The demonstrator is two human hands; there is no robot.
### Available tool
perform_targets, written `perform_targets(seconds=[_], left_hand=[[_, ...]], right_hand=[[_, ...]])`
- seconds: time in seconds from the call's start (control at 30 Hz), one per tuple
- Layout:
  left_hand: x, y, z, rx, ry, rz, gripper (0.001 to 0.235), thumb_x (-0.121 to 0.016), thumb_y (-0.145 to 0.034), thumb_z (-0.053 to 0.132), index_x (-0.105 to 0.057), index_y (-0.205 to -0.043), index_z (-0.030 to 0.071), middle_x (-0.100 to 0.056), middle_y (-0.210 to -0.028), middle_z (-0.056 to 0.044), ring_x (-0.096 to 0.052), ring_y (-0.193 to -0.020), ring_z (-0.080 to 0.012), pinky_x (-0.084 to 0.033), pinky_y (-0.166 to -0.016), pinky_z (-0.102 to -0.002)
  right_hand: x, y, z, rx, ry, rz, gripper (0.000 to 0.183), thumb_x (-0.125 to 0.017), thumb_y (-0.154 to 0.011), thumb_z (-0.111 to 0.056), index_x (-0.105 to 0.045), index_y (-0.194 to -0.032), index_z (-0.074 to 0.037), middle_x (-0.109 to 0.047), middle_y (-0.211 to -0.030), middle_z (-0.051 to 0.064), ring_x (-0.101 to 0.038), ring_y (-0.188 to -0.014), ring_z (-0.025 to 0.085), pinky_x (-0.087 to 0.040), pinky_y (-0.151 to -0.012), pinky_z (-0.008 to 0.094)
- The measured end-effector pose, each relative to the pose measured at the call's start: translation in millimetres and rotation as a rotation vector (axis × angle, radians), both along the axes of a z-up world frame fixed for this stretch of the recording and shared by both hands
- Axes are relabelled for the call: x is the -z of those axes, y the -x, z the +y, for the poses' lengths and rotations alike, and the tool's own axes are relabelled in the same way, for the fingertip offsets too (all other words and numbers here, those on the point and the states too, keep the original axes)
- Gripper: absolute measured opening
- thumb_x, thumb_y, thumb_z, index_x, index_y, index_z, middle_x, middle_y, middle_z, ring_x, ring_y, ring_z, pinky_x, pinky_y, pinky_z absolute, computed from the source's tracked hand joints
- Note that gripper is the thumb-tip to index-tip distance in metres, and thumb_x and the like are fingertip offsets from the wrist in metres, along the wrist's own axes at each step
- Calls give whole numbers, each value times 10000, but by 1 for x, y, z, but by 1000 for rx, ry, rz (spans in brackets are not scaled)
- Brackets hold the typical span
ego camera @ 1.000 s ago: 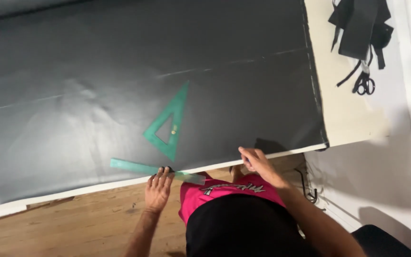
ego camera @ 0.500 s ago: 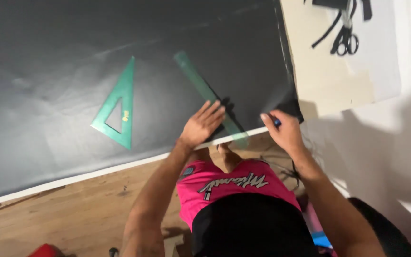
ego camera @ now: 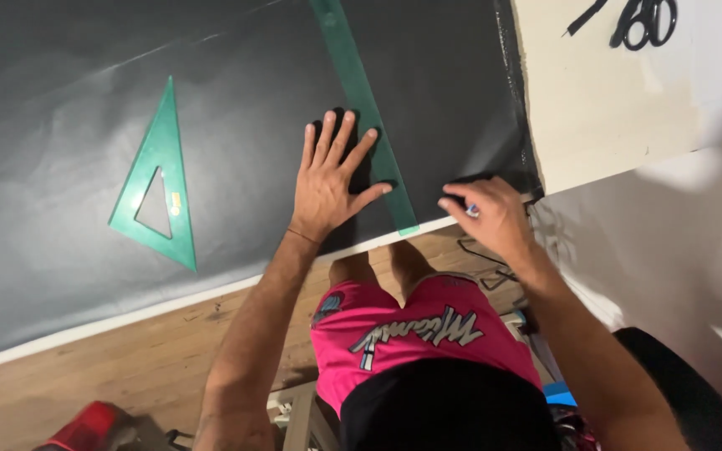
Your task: Marking layout lines on a sheet of leather using rulers and chalk
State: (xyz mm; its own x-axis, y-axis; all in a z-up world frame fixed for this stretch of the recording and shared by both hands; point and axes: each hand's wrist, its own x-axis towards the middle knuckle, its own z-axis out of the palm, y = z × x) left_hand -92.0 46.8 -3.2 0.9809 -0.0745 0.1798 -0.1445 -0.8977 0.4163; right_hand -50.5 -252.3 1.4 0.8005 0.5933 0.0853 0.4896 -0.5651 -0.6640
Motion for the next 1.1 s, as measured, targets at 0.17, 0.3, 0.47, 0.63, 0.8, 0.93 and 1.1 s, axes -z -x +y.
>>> perform_targets(seconds=[0.17, 0.3, 0.47, 0.63, 0.8, 0.93, 1.1], left_hand=[[-1, -25, -6, 74, -25, 57, 806, -546, -958, 785, -471, -1572, 269, -316, -1662, -118, -255, -1554, -348, -189, -1271, -605], [-8, -28, -6, 118, -64, 94, 813, -479, -984, 811, -471, -1574, 252, -329, -1644, -158, -281, -1543, -388, -197, -1261, -644], [-4, -28, -8, 118, -54, 108, 849, -477, -964, 856, -519, -1560, 253, -302, -1640, -167, -248, -1538, -401, -183, -1254, -659], [-2, -29, -7, 119, -71, 113, 846, -477, -966, 860, -501, -1566, 264, -304, -1639, -167, -245, -1539, -396, -184, -1255, -662], [-5, -29, -7, 118, -68, 88, 862, -462, -955, 866, -516, -1561, 254, -315, -1635, -170, -254, -1535, -397, -196, -1250, -665], [-9, -34, -3, 96, -29, 85, 904, -512, -894, 859, -465, -1571, 262, -284, -1671, -144, -257, -1566, -407, -181, -1258, -694], [-18, -30, -8, 69, -41, 20, 842, -547, -877, 812, -531, -1505, 251, -397, -1620, -154, -337, -1531, -361, -237, -1245, -633]], right_hand=[[3, 4, -1, -110, 4, -84, 274, -872, -878, -228, -795, -1121, -130, -650, -680, 27, -618, -642, 200, -448, -680, 358], [13, 7, -10, -157, -1, -38, 332, -904, -882, -241, -776, -1161, -114, -667, -696, -28, -548, -627, 102, -361, -672, 317], [4, 1, -10, -192, 8, 55, 355, -899, -882, -230, -772, -1186, -98, -681, -738, 2, -556, -631, 129, -383, -686, 329], [5, -3, -13, -237, 47, 63, 377, -879, -893, -245, -764, -1227, -112, -708, -777, -6, -545, -626, 113, -391, -698, 332], [7, -2, -15, -240, 104, 91, 455, -886, -859, -315, -754, -1255, -134, -728, -815, 18, -582, -662, 133, -404, -725, 355], [3, -2, -4, -178, 85, 152, 461, -865, -832, -338, -747, -1250, -184, -724, -824, 7, -628, -707, 171, -430, -873, 420], [2, 8, 2, -112, 86, -21, 440, -894, -789, -395, -745, -1144, -180, -685, -692, -57, -588, -619, 112, -400, -697, 337]])
